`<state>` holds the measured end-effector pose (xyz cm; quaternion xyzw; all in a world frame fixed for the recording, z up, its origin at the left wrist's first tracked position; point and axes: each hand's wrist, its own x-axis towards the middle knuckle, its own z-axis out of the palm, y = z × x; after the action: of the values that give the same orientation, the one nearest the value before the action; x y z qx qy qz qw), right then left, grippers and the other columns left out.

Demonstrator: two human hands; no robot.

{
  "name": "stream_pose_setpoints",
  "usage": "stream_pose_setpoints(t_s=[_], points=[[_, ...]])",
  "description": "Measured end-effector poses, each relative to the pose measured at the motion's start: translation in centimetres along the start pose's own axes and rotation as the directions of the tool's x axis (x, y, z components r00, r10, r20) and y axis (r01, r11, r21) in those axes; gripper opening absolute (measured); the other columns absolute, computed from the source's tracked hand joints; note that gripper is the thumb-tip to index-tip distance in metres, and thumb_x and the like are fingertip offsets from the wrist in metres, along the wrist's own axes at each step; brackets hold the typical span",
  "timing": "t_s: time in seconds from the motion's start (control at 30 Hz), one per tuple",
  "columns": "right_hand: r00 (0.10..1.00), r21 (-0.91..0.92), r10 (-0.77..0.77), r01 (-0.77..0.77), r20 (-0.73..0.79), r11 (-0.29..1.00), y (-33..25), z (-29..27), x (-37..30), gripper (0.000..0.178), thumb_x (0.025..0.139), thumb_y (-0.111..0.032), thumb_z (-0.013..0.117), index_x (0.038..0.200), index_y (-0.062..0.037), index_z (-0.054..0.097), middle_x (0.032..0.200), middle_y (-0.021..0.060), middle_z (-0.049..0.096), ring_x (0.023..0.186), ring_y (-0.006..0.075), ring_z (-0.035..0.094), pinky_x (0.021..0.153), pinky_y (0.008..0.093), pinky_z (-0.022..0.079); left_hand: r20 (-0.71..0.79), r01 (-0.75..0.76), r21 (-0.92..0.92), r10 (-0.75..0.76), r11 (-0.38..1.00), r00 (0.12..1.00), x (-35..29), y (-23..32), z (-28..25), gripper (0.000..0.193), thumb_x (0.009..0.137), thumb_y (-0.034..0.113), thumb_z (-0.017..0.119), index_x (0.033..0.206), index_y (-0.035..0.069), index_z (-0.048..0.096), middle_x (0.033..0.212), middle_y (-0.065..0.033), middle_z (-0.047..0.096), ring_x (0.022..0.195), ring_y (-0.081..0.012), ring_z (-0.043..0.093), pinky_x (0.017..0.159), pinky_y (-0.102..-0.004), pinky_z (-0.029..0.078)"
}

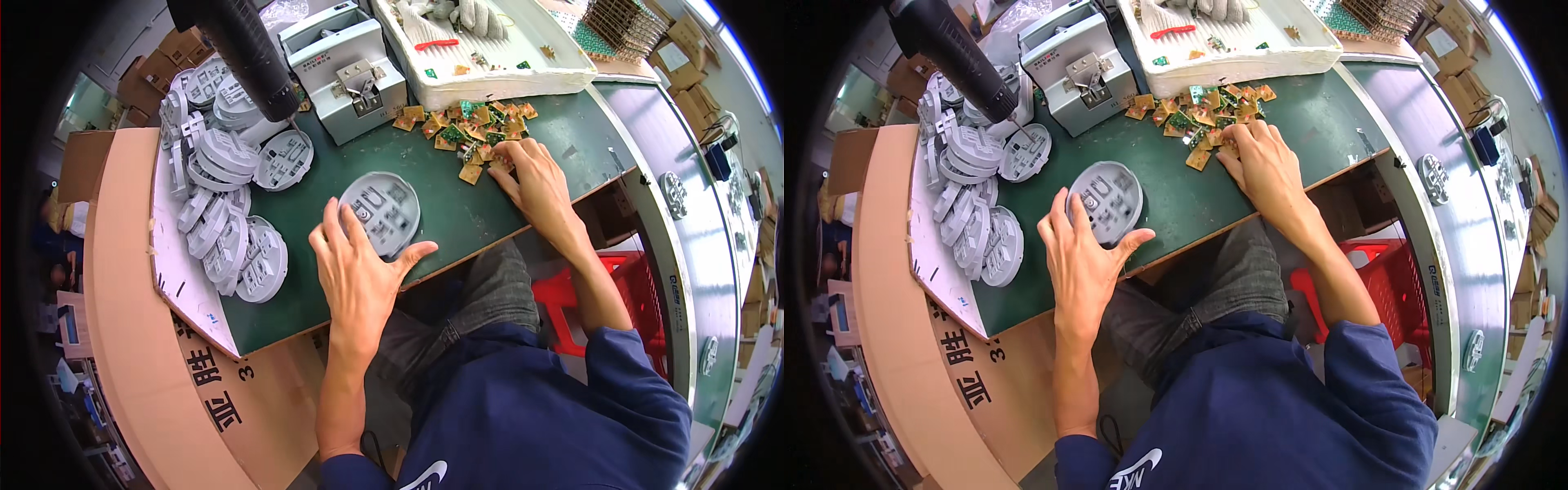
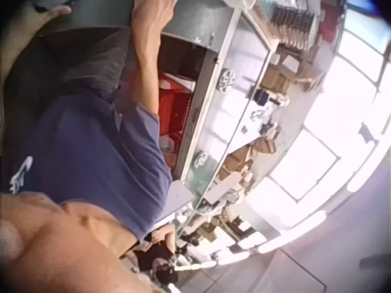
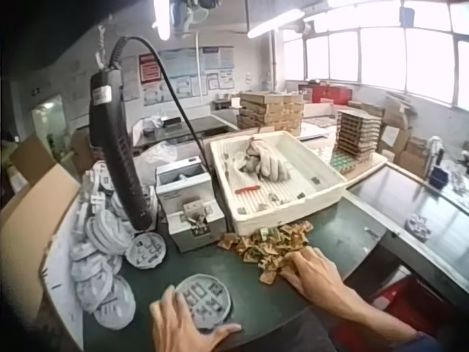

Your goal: Assembling small electronic components and connectors onto circular base plates using a manual press tool.

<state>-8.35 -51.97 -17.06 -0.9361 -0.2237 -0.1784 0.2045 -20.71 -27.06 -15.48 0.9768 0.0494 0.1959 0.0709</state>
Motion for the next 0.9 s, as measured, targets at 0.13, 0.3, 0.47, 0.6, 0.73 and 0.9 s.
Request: stream_pose_setpoints(t_s=[0.13, 0.3, 0.47, 0.6, 0.73, 0.9], points=[[0.999, 0.189, 0.031, -0.037, 0.035, 0.981, 0.7, -0.1, -0.1, 0.033, 0.093, -0.017, 0.074, 0.125, -0.0074, 0.068, 0.103, 0.0139, 0.065, 0.089, 0.0297, 0.065, 0.082, 0.0399, 0.054, 0.145, 0.099, -0.175, -0.074, 0.98, 0.987, -0.3, 0.7, -2.0, 0.102, 0.082, 0.065, 0.074, 0.132, -0.02, 0.051, 0.135, -0.0314, 0.055, 0.116, -0.04, 0.059, 0.097, -0.046, 0.051], [0.995, 0.434, 0.1, -0.089, -0.003, 0.896, -0.7, -1.3, 0.0, 0.045, 0.088, -0.007, 0.078, 0.132, -0.0095, 0.068, 0.104, 0.0113, 0.067, 0.091, 0.0227, 0.066, 0.084, 0.0354, 0.055, 0.184, 0.171, -0.442, -0.097, 0.88, 0.978, 0.0, 1.1, -4.3, 0.059, 0.089, 0.031, 0.082, 0.134, -0.002, 0.064, 0.1, -0.017, 0.075, 0.064, -0.0158, 0.061, 0.063, -0.0334, 0.053], [0.985, 0.55, -0.09, 0.157, -0.147, 0.82, -4.1, -2.8, 0.2, 0.058, 0.078, -0.001, 0.085, 0.133, -0.0047, 0.067, 0.105, 0.0074, 0.071, 0.094, 0.0177, 0.066, 0.087, 0.032, 0.054, 0.288, 0.285, -0.808, -0.078, 0.516, 0.955, 1.3, 1.6, -2.7, 0.055, 0.1, 0.034, 0.071, 0.138, -0.004, 0.061, 0.115, -0.0156, 0.074, 0.082, -0.0135, 0.068, 0.074, -0.0315, 0.057], [0.965, 0.621, -0.148, 0.254, -0.218, 0.741, -6.4, -2.4, 0.1, 0.06, 0.074, -0.001, 0.087, 0.131, -0.0045, 0.067, 0.105, 0.0077, 0.072, 0.096, 0.0177, 0.065, 0.088, 0.0327, 0.053, 0.454, 0.501, -0.836, 0.232, -0.224, 0.86, 2.4, 2.3, -0.9, 0.063, 0.106, 0.046, 0.056, 0.144, -0.004, 0.054, 0.13, -0.0175, 0.068, 0.109, -0.0198, 0.069, 0.096, -0.0349, 0.056], [0.955, 0.613, -0.234, 0.296, -0.182, 0.733, -7.5, -2.2, 0.2, 0.057, 0.075, -0.002, 0.087, 0.128, -0.0043, 0.069, 0.107, 0.0081, 0.071, 0.098, 0.0217, 0.065, 0.088, 0.0344, 0.053, 0.427, 0.581, -0.632, 0.396, -0.513, 0.813, 2.5, 1.9, 0.4, 0.059, 0.105, 0.047, 0.059, 0.139, -0.001, 0.057, 0.132, -0.0131, 0.065, 0.118, -0.0194, 0.065, 0.106, -0.0387, 0.052], [0.92, 0.55, -0.355, 0.385, -0.167, 0.741, -8.6, -2.2, 0.6, 0.055, 0.072, -0.004, 0.087, 0.125, -0.008, 0.071, 0.107, 0.0076, 0.07, 0.098, 0.026, 0.064, 0.086, 0.0371, 0.053, 0.46, 0.555, -0.661, 0.313, -0.505, 0.831, 1.9, 1.1, 0.2, 0.053, 0.101, 0.044, 0.068, 0.13, 0.001, 0.061, 0.117, -0.0087, 0.069, 0.108, -0.0174, 0.068, 0.101, -0.0358, 0.055]])
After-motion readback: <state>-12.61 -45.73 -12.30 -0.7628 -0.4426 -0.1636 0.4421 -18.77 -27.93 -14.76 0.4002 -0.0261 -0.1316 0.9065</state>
